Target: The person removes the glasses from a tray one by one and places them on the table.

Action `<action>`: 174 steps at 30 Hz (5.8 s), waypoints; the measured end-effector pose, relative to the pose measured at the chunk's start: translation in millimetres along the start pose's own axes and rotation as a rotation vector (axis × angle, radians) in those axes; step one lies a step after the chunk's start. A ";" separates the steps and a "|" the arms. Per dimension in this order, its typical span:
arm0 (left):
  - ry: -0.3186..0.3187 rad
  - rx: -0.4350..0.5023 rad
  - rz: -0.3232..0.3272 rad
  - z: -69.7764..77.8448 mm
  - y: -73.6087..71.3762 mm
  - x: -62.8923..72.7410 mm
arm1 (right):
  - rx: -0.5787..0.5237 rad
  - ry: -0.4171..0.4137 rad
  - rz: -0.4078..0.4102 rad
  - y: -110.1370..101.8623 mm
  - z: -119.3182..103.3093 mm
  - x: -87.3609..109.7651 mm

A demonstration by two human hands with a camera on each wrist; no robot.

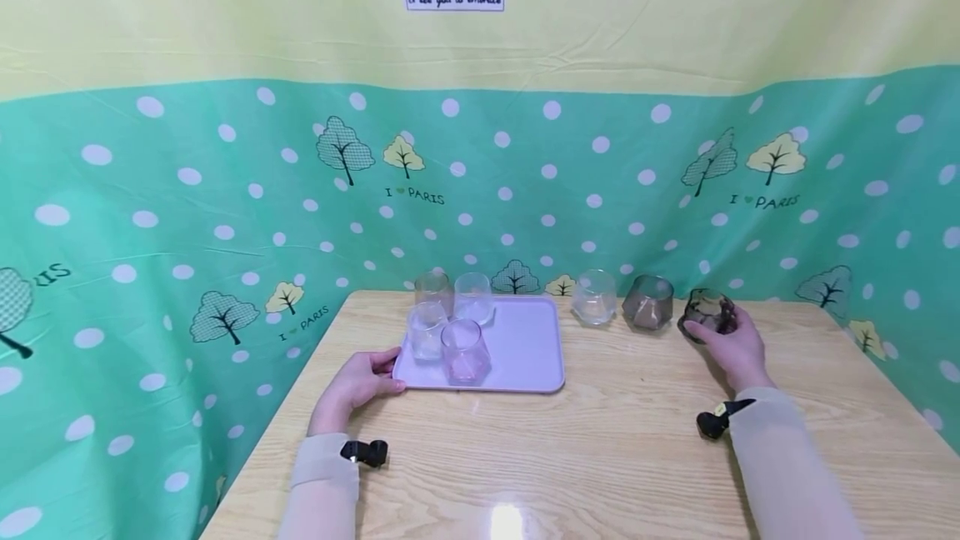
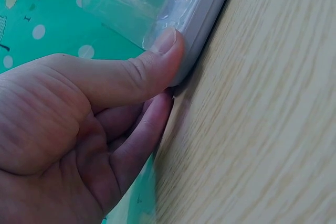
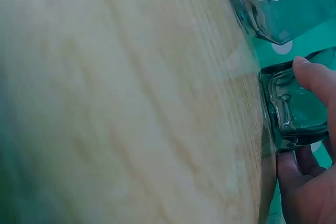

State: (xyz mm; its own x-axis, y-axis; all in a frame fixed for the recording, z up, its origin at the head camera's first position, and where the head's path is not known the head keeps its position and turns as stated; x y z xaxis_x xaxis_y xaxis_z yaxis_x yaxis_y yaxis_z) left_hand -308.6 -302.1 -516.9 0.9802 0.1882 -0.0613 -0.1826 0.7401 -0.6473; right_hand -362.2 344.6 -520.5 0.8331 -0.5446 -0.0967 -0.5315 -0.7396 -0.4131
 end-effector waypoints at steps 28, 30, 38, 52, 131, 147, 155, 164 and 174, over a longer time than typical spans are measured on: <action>0.010 -0.042 -0.013 2.7 -1.6 0.9 | 0.013 0.006 -0.025 0.5 -2.0 -2.8; 0.015 -0.044 -0.014 3.5 -3.1 0.5 | 0.041 0.001 -0.018 1.2 -2.3 -2.0; 0.019 -0.043 -0.015 4.8 -4.7 0.5 | 0.105 -0.020 -0.004 3.0 -5.5 -0.2; 0.020 -0.043 -0.019 2.3 -2.5 0.4 | 0.125 -0.031 -0.028 3.2 -4.1 -3.2; 0.010 -0.012 -0.001 4.3 -4.1 2.0 | -0.733 0.300 -0.151 194.8 -121.2 200.2; 0.014 0.055 -0.004 0.9 -2.6 -0.8 | -0.702 0.056 -0.347 243.2 -145.4 243.3; 0.015 0.051 -0.007 2.5 -1.3 -1.5 | -0.634 0.004 -0.391 248.1 -150.4 246.8; -0.002 0.034 -0.002 2.6 -2.9 0.1 | -0.523 -0.056 -0.421 254.9 -151.1 248.3; 0.005 0.018 -0.001 4.0 -3.0 3.1 | -0.478 -0.063 -0.397 256.4 -147.9 248.1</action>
State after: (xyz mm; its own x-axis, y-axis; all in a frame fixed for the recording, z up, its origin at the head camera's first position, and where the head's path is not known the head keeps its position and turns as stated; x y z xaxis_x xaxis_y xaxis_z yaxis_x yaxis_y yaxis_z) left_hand -305.3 -301.2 -512.1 0.9808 0.1841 -0.0643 -0.1826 0.7518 -0.6336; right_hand -314.4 -38.6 -516.5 0.9809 -0.1783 -0.0781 -0.1772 -0.9839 0.0212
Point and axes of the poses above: each hand's wrist, its own x-axis away from the middle knuckle, its own y-axis out of the palm, z = x × y, the point moved 4 cm from there along -x, towards the middle knuckle, and after that the axes turned 15 degrees about z, right-handed, at the moved point
